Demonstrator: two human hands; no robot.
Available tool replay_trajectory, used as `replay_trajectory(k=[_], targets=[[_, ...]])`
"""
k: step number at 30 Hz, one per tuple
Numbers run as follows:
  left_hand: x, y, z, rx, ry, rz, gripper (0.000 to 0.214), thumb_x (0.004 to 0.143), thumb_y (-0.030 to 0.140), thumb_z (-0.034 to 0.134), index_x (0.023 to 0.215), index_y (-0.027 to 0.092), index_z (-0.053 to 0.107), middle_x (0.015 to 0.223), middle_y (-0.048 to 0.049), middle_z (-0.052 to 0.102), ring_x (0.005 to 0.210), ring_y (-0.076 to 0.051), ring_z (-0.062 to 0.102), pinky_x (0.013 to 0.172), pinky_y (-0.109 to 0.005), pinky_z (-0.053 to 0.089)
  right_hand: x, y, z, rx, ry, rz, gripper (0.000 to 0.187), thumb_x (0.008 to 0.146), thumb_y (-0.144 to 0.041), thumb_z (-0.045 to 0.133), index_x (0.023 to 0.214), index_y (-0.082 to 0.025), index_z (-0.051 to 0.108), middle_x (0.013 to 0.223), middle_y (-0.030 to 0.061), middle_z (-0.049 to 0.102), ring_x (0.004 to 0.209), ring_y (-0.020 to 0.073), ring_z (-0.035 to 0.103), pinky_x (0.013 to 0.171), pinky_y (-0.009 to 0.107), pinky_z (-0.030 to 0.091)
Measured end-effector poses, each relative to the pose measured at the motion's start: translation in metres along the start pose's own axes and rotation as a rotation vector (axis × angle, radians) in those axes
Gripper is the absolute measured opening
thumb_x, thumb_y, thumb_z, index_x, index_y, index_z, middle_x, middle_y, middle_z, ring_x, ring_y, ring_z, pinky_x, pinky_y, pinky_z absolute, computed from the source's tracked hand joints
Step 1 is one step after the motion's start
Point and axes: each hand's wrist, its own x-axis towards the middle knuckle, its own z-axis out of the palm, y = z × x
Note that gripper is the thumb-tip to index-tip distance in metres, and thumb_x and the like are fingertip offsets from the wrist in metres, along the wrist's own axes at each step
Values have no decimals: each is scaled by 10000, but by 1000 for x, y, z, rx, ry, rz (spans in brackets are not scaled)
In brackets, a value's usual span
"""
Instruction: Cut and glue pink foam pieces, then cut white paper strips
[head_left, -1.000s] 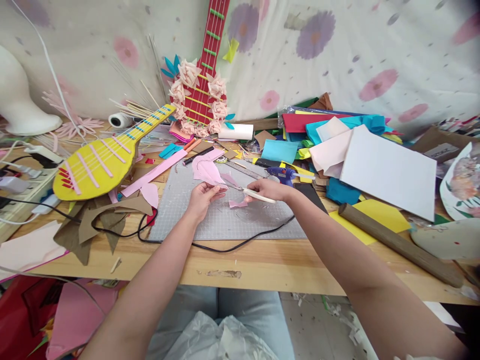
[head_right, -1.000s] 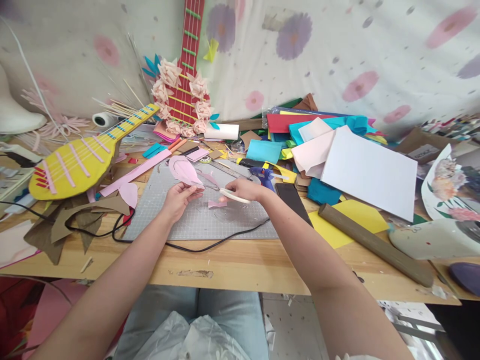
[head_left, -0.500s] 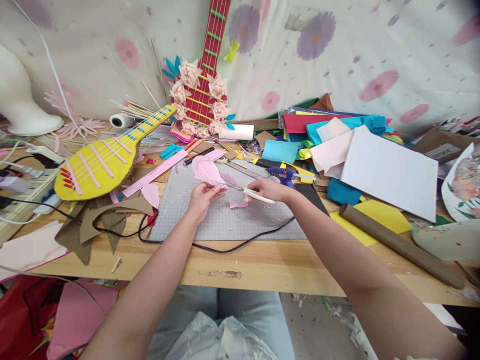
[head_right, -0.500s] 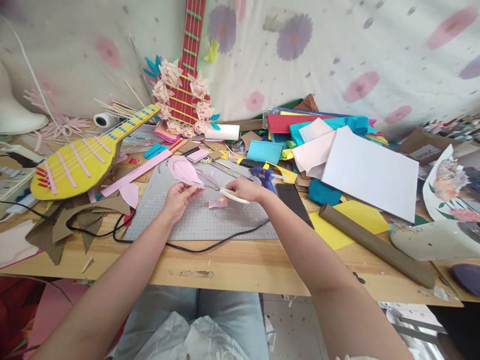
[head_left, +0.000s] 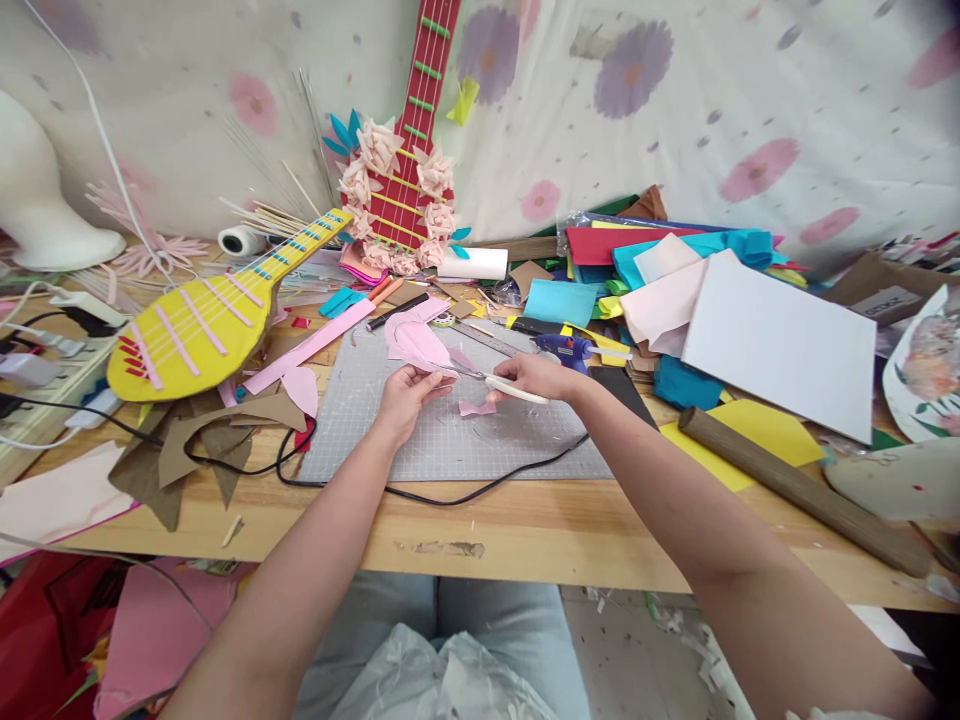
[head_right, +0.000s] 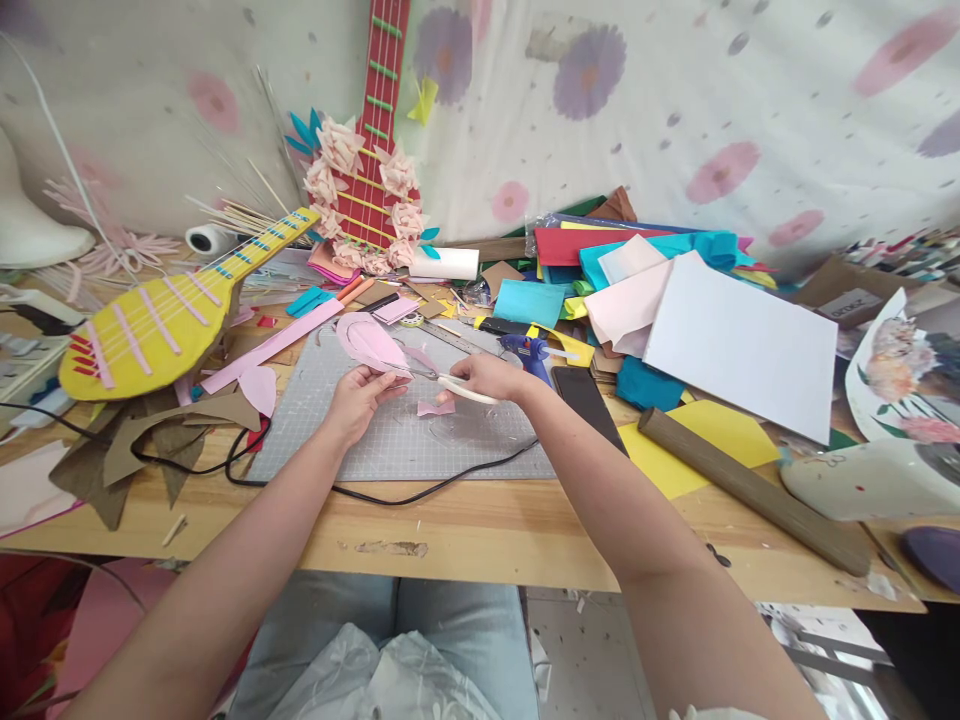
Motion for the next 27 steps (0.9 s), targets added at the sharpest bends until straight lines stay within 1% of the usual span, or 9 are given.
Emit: replay_trajectory(k=[11, 18, 22, 27], targets=[[0, 0, 0, 20, -20, -3, 282, 560, 270, 754, 735, 122, 589, 770, -55, 683, 781, -203, 659, 760, -375, 516, 1, 3, 1, 21, -12, -29, 486, 619, -648, 552, 649, -163, 541, 590, -33, 420, 564, 86, 355, 522, 222, 226], [-2, 3, 3, 28, -45, -9, 305, 543, 281, 763, 743, 120, 599, 777, -59, 685, 781, -206, 660, 761, -369, 513, -3, 3, 0, 40, -46, -37, 510, 611, -666, 545, 656, -158, 538, 603, -30, 409, 570, 84, 343, 521, 217, 225], [-4, 4, 4, 24, -56, -16, 303, 538, 277, 767, 736, 122, 597, 764, -49, 686, 775, -196, 660, 743, -347, 519, -5, 3, -2, 48, -66, -42, 516, 610, -673, 541, 659, -160, 532, 599, -33, 393, 569, 84, 339, 520, 217, 222], [-4, 3, 4, 57, -62, -41, 301, 552, 276, 762, 753, 122, 599, 775, -59, 693, 785, -194, 660, 722, -331, 525, -6, 2, 1, 36, -40, -21, 511, 604, -665, 550, 672, -159, 546, 610, -30, 416, 584, 92, 357, 538, 224, 230]])
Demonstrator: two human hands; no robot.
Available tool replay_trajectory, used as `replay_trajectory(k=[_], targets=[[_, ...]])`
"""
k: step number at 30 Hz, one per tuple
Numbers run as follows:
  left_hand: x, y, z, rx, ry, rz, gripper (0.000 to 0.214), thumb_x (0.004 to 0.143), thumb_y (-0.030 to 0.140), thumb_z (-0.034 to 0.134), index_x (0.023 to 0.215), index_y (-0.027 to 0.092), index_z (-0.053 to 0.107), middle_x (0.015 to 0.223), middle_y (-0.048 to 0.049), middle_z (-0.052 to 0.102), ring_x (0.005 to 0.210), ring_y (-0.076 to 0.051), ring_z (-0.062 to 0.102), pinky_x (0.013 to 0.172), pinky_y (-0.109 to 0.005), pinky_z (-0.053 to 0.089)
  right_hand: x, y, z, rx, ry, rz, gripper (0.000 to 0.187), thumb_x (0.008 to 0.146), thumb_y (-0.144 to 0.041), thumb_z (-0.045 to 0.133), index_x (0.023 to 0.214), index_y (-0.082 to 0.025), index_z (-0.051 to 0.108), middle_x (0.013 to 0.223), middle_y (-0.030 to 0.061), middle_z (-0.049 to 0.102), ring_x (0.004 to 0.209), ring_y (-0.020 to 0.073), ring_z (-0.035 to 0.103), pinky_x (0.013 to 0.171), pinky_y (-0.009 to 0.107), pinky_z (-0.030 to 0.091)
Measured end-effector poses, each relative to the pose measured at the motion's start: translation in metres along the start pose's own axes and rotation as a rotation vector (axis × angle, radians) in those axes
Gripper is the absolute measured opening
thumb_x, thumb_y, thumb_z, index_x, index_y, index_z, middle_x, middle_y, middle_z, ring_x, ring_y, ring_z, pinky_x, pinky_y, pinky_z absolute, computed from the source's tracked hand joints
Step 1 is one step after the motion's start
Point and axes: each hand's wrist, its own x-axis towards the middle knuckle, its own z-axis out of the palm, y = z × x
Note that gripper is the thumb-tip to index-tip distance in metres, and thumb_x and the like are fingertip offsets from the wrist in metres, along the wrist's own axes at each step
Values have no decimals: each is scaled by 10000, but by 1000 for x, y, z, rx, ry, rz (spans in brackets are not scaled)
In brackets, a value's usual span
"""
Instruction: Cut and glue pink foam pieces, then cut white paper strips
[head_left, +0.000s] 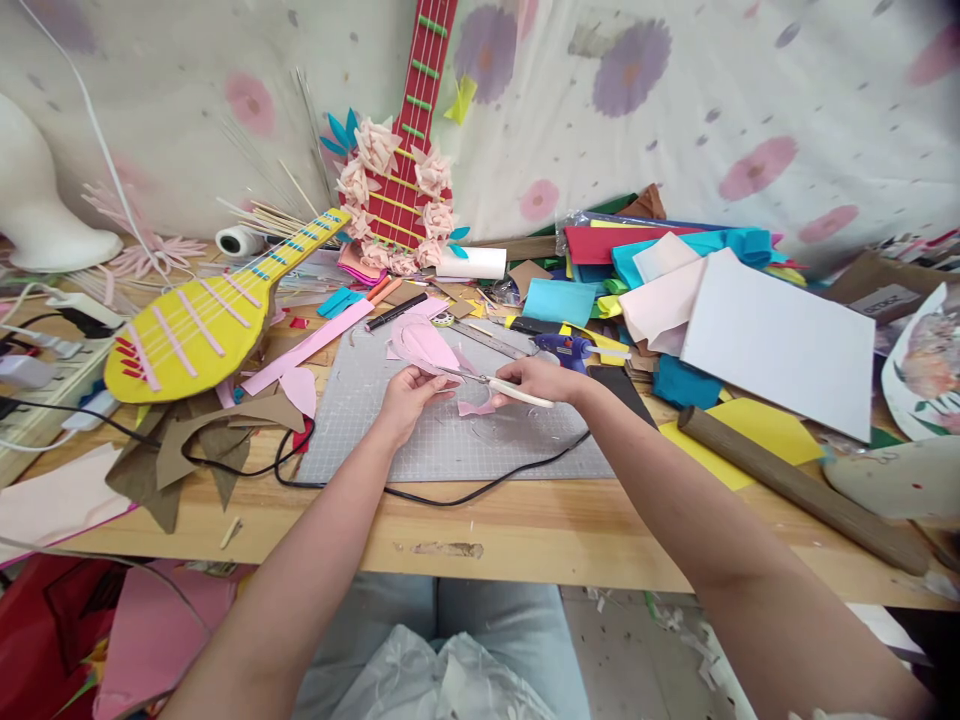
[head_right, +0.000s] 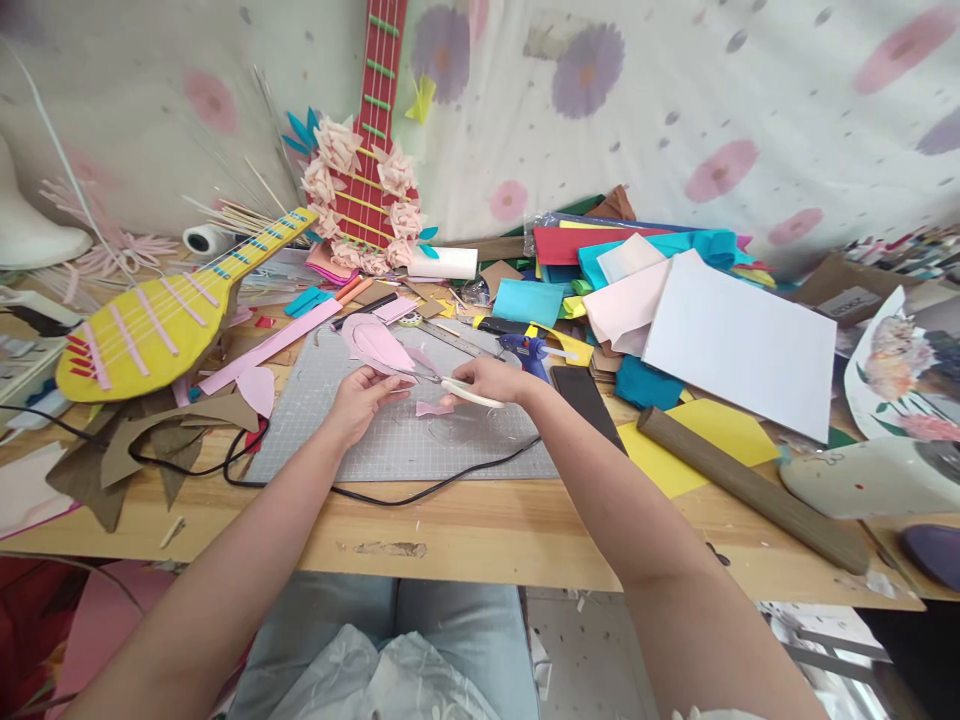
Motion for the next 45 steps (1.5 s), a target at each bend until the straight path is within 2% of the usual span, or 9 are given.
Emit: replay_trajectory(k=[5, 11, 17, 24, 30, 45], targets=[[1, -1, -1, 19, 2, 0, 297, 565, 283, 757, 759, 116, 606, 781, -69, 697, 784, -198, 663, 732, -335, 526, 4, 1, 4, -14, 19, -4, 482, 624, -639, 554, 668, -159, 549, 598, -37, 409, 578, 87, 343, 538, 224, 221], [2, -3, -2, 14, 12, -6, 248, 581, 257, 740, 745, 119, 616, 790, -82, 700, 788, -215, 665, 766, -374, 515, 5, -2, 3, 36, -37, -18, 483, 651, -636, 536, 674, -154, 549, 576, -35, 422, 548, 81, 337, 516, 225, 215], [2, -4, -3, 12, 26, -26, 208, 606, 233, 724, 740, 113, 619, 799, -95, 698, 792, -217, 663, 792, -389, 507, 4, -4, 3, 58, -36, -12, 494, 650, -643, 530, 651, -148, 540, 537, -37, 402, 516, 74, 329, 494, 222, 206], [3, 3, -4, 1, -4, -29, 237, 617, 246, 713, 784, 121, 599, 827, -78, 683, 817, -212, 653, 759, -394, 516, 3, -1, 5, 107, -39, 19, 484, 647, -635, 539, 646, -151, 530, 504, -44, 393, 484, 68, 323, 477, 223, 200], [8, 5, -10, 31, 123, 49, 211, 639, 268, 694, 765, 131, 595, 739, -21, 650, 713, -137, 627, 702, -327, 539, 2, 2, 7, 108, -32, 44, 495, 634, -639, 550, 655, -145, 529, 510, -41, 419, 486, 66, 342, 474, 217, 198], [11, 3, -6, 14, 210, 40, 217, 645, 265, 702, 678, 122, 542, 656, -6, 616, 666, -122, 629, 740, -339, 536, 12, 7, 10, 207, -103, -20, 500, 676, -651, 510, 604, -159, 458, 472, -51, 393, 436, 56, 317, 445, 211, 220]])
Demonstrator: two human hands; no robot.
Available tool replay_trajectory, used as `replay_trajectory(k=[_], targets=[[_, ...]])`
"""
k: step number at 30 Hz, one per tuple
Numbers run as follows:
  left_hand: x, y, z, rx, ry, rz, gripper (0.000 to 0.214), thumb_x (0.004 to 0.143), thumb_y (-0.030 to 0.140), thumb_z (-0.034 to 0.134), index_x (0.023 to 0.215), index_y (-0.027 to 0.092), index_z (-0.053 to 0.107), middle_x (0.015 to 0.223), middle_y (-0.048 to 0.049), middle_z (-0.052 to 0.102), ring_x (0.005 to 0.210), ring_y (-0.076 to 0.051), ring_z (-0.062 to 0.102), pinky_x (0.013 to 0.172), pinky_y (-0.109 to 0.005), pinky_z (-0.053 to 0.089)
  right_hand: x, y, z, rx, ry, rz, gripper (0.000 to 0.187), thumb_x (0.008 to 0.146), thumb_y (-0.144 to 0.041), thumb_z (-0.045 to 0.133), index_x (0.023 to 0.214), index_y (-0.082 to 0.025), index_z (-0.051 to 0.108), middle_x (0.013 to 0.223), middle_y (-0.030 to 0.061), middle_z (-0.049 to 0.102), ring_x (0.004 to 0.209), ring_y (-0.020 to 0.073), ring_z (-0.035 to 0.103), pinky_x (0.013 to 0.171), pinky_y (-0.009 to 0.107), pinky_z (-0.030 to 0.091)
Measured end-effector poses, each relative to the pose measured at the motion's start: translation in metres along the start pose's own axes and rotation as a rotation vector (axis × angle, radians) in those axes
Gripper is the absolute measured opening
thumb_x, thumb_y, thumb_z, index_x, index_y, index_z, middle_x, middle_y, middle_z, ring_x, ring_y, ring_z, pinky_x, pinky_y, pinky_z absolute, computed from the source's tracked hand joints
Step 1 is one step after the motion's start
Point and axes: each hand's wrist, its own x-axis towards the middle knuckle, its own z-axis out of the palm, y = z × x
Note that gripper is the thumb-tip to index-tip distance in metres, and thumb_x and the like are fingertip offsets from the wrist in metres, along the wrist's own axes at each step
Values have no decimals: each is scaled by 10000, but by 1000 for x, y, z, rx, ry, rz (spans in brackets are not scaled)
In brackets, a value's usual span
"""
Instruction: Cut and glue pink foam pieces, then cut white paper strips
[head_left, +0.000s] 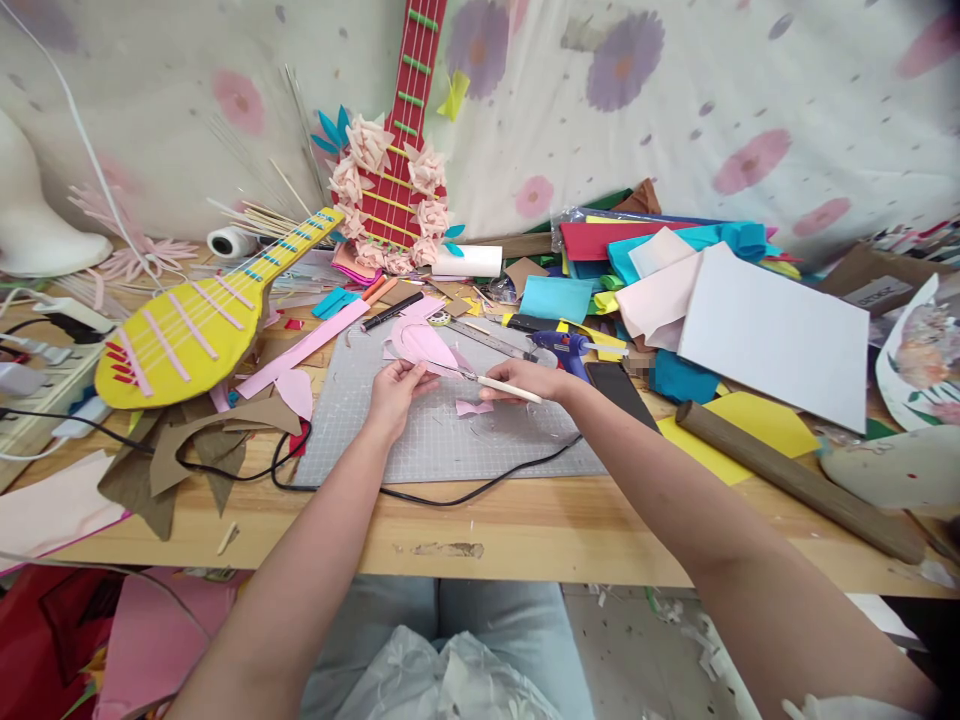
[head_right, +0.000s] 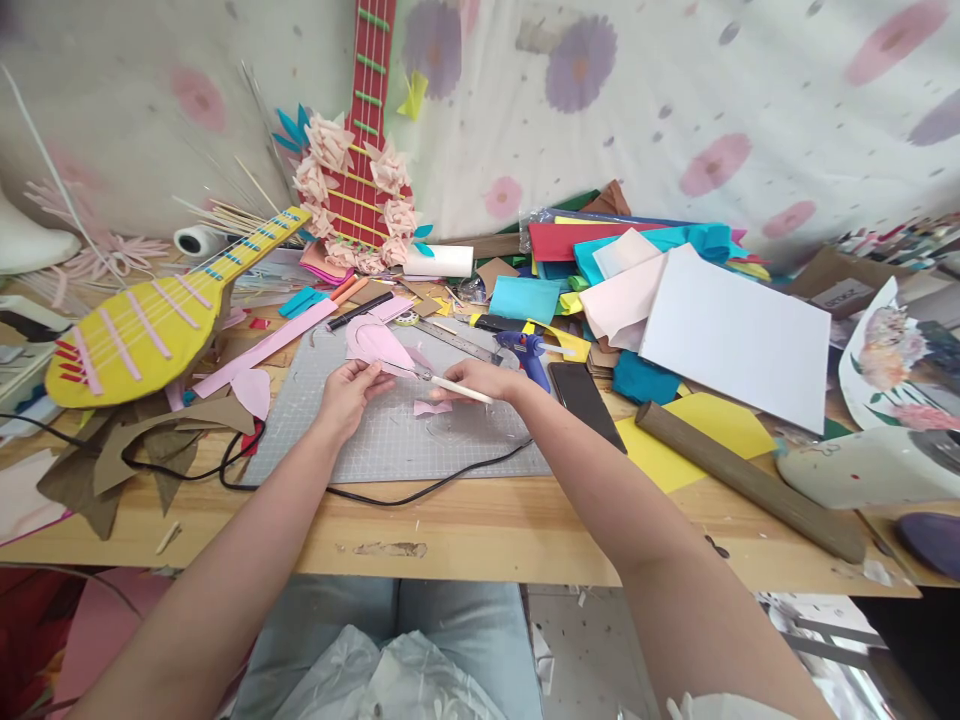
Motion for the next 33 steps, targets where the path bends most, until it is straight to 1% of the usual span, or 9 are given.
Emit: replay_trajectory(k=[5, 9, 14, 18, 23, 29, 33], targets=[[-2, 1, 2, -8, 5, -26, 222, 639, 257, 708, 660, 126, 530, 646, -7, 624, 654, -123, 636, 714, -315, 538, -1, -1, -3, 22, -6, 22, 486, 664, -640, 530, 638, -155, 499, 479, -49, 404, 434, 57, 329, 438, 212, 221], [-3, 2, 2, 3, -5, -32, 232, 641, 269, 710, 672, 123, 533, 672, -13, 629, 667, -129, 641, 733, -326, 529, -3, -3, -4, 0, 10, 44, 492, 646, -646, 540, 666, -155, 537, 474, -49, 412, 435, 62, 342, 439, 217, 226], [-3, 1, 1, 26, -24, -26, 242, 643, 290, 710, 700, 126, 542, 700, -19, 638, 692, -144, 648, 725, -327, 519, -4, -4, -4, -52, 35, 27, 502, 654, -653, 523, 670, -152, 542, 485, -45, 423, 445, 62, 346, 448, 215, 230], [-3, 1, 1, 58, -53, -21, 294, 614, 346, 725, 716, 133, 550, 719, -31, 654, 719, -172, 658, 704, -318, 513, -4, -7, -5, -114, 50, 7, 517, 659, -658, 512, 702, -147, 575, 509, -35, 442, 475, 68, 348, 473, 221, 230], [-5, 2, 1, 64, -60, -11, 324, 599, 378, 729, 720, 131, 556, 730, -41, 664, 725, -178, 663, 682, -296, 509, -4, -10, -7, -122, 68, 10, 489, 633, -645, 546, 679, -159, 575, 527, -36, 439, 512, 78, 355, 503, 226, 233], [-5, 1, 1, 67, -54, -2, 323, 598, 373, 729, 713, 130, 549, 745, -49, 666, 740, -192, 665, 694, -311, 507, -3, -8, -7, -109, 92, 10, 489, 613, -648, 563, 633, -160, 535, 528, -42, 403, 511, 71, 329, 497, 223, 203], [-5, 0, 1, 71, -68, -3, 345, 588, 387, 732, 717, 129, 543, 734, -46, 665, 736, -199, 666, 688, -316, 509, -3, -8, -7, -102, 78, -3, 494, 612, -649, 562, 635, -157, 537, 533, -42, 402, 514, 69, 329, 498, 222, 201]])
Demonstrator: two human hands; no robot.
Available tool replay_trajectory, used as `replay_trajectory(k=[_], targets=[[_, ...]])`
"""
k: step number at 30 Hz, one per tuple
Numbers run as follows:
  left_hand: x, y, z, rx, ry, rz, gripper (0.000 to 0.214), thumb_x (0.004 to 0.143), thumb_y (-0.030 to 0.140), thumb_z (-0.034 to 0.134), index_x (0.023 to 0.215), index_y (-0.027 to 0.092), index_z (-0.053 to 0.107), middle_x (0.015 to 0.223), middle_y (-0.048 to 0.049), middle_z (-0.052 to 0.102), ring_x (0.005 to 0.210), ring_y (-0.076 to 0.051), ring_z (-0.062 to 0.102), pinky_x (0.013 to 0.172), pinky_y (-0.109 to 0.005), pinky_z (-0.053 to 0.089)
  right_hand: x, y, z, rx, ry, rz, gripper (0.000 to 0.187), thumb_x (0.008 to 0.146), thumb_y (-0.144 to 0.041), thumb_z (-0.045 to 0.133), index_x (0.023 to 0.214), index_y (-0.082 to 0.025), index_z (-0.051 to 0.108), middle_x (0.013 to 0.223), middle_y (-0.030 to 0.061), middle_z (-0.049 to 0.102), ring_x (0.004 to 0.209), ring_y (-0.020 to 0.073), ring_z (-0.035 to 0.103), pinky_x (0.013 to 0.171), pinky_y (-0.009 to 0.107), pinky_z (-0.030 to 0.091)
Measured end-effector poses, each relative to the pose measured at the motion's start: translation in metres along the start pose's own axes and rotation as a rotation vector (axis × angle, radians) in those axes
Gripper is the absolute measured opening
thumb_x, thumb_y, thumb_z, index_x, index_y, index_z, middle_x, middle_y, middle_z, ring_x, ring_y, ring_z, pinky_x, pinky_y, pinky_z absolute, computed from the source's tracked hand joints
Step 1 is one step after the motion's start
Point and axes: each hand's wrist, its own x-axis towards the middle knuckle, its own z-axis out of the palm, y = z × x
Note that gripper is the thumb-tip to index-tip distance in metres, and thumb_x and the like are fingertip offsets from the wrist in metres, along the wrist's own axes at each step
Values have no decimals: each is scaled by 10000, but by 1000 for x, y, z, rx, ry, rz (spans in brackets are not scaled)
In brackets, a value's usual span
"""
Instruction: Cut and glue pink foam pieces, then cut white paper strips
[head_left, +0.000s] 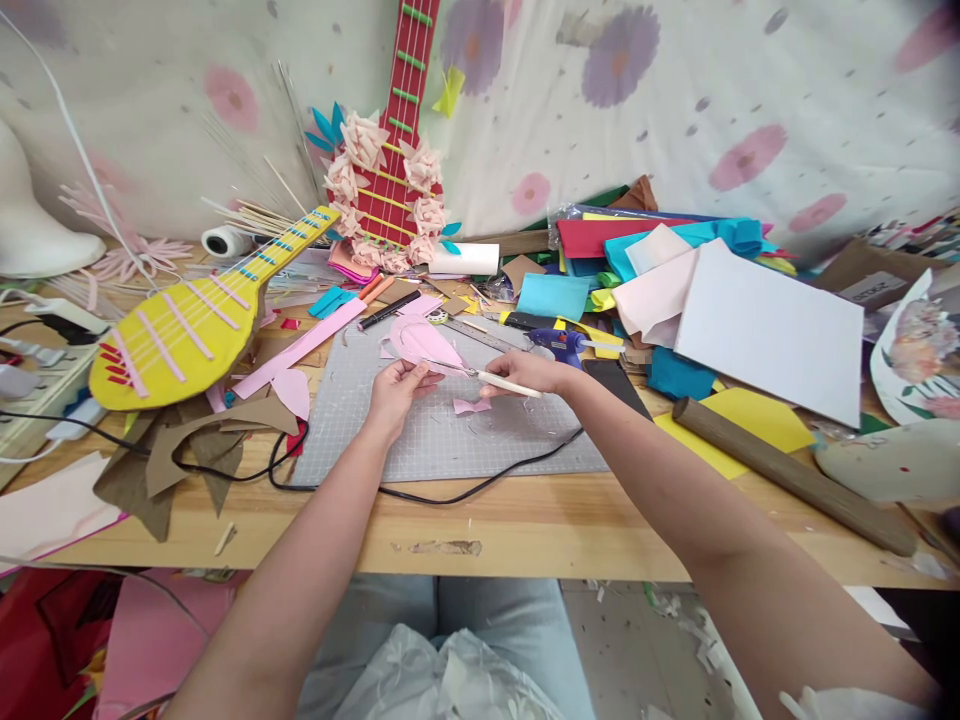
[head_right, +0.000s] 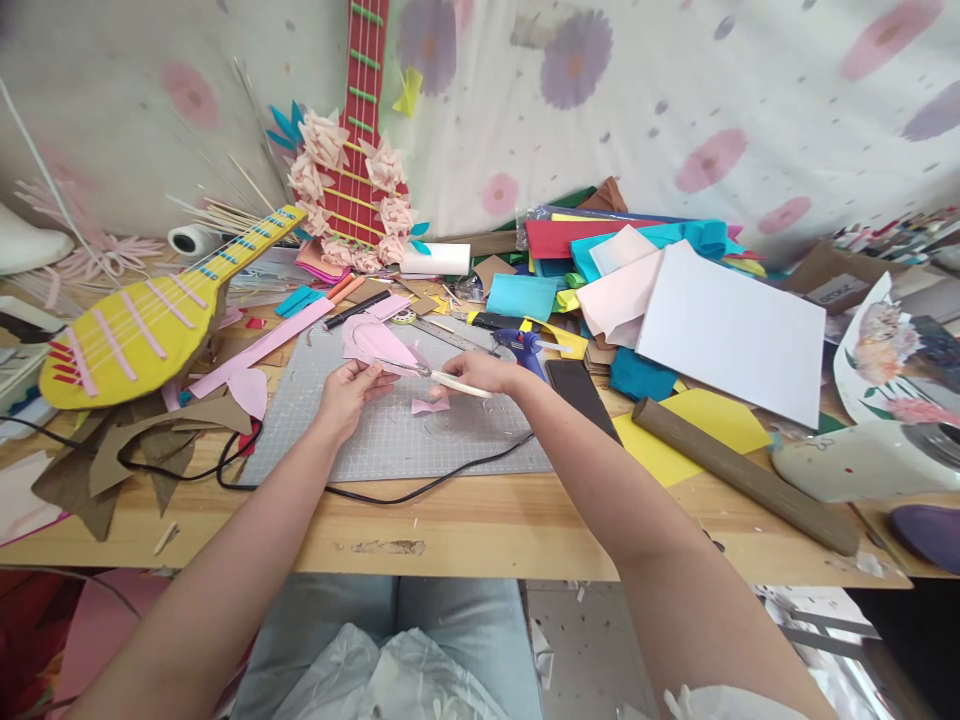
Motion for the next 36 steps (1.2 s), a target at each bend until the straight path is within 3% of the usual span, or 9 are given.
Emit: replay_trajectory(k=[8, 30, 36], targets=[[0, -1, 0, -7, -16, 2, 389, 558, 417, 742, 724, 130, 539, 730, -39, 665, 742, -200, 668, 692, -316, 515, 2, -4, 1, 7, 1, 40, 519, 600, -668, 560, 654, -152, 550, 525, -39, 417, 506, 70, 337, 492, 223, 207], [-3, 1, 3, 12, -46, 19, 376, 568, 419, 735, 732, 138, 546, 736, -41, 676, 735, -187, 668, 689, -304, 511, -2, -4, -3, -17, -64, -16, 475, 673, -626, 539, 680, -151, 533, 528, -38, 433, 498, 69, 364, 478, 212, 246], [-2, -1, 3, -49, -93, -11, 391, 536, 412, 754, 736, 144, 551, 728, -25, 661, 733, -177, 658, 680, -307, 515, -3, 6, -2, 51, -113, -36, 451, 697, -603, 531, 683, -154, 510, 520, -41, 431, 475, 70, 384, 457, 207, 273]])
